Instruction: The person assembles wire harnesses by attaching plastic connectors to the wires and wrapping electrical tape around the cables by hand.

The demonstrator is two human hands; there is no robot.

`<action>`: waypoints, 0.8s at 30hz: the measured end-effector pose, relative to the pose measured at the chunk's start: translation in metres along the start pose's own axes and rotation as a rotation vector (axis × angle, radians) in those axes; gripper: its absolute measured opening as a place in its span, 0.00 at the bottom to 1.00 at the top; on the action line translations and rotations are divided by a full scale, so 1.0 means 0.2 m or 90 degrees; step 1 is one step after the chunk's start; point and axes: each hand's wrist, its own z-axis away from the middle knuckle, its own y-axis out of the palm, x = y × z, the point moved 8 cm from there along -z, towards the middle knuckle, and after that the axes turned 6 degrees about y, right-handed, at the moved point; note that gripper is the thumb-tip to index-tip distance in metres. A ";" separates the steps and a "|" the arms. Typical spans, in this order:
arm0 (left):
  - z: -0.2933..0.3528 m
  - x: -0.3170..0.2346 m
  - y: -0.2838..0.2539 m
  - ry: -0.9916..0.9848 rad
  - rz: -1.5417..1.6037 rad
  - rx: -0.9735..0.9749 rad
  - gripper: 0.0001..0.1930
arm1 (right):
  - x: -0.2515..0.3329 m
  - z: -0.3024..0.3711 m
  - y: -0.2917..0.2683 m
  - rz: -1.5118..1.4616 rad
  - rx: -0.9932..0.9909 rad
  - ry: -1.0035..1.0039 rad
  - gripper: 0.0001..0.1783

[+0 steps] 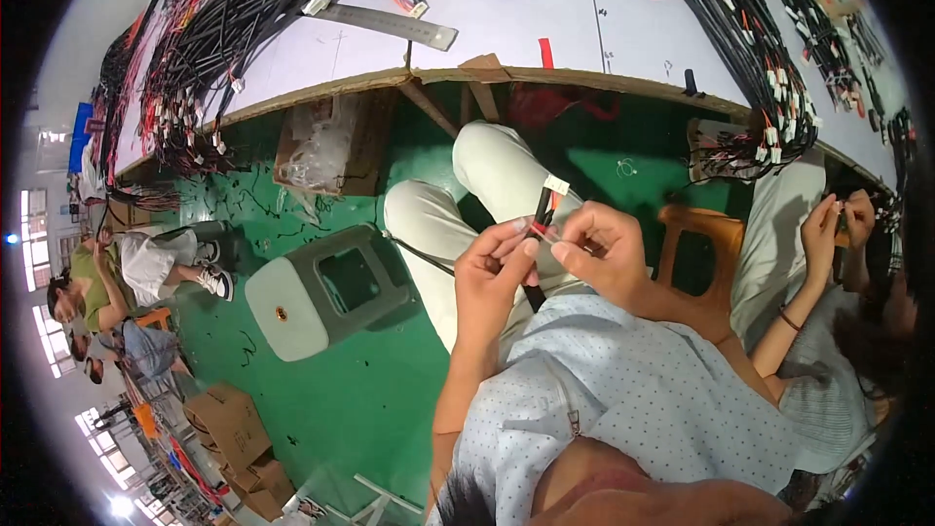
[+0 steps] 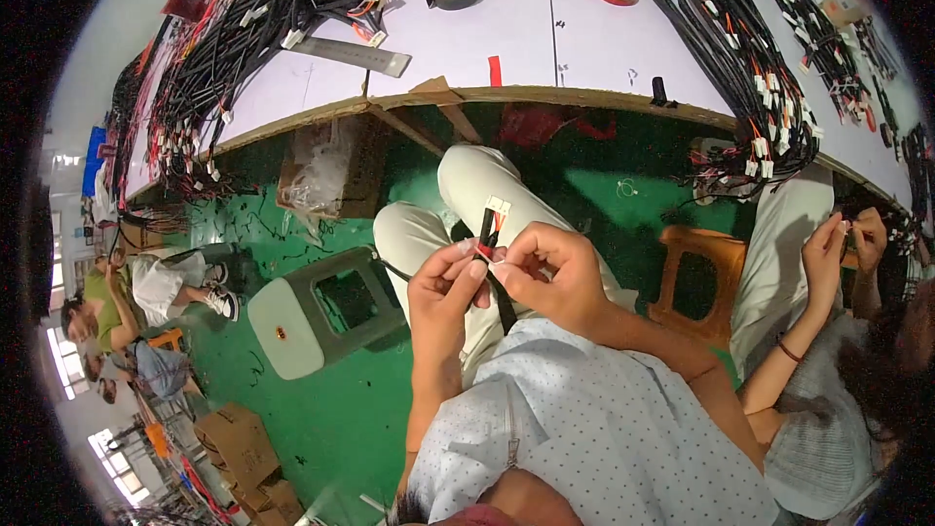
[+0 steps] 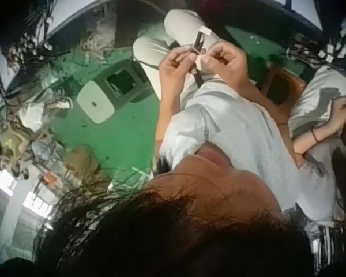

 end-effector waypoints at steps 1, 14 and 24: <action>0.00 0.00 0.00 -0.005 0.001 0.007 0.12 | 0.01 0.00 0.01 -0.011 0.019 -0.010 0.07; 0.01 0.00 0.01 0.010 -0.003 -0.008 0.12 | 0.00 0.00 0.01 0.013 0.010 0.007 0.07; 0.02 0.00 0.00 0.021 -0.036 -0.008 0.11 | 0.01 0.00 0.02 0.020 0.004 -0.006 0.07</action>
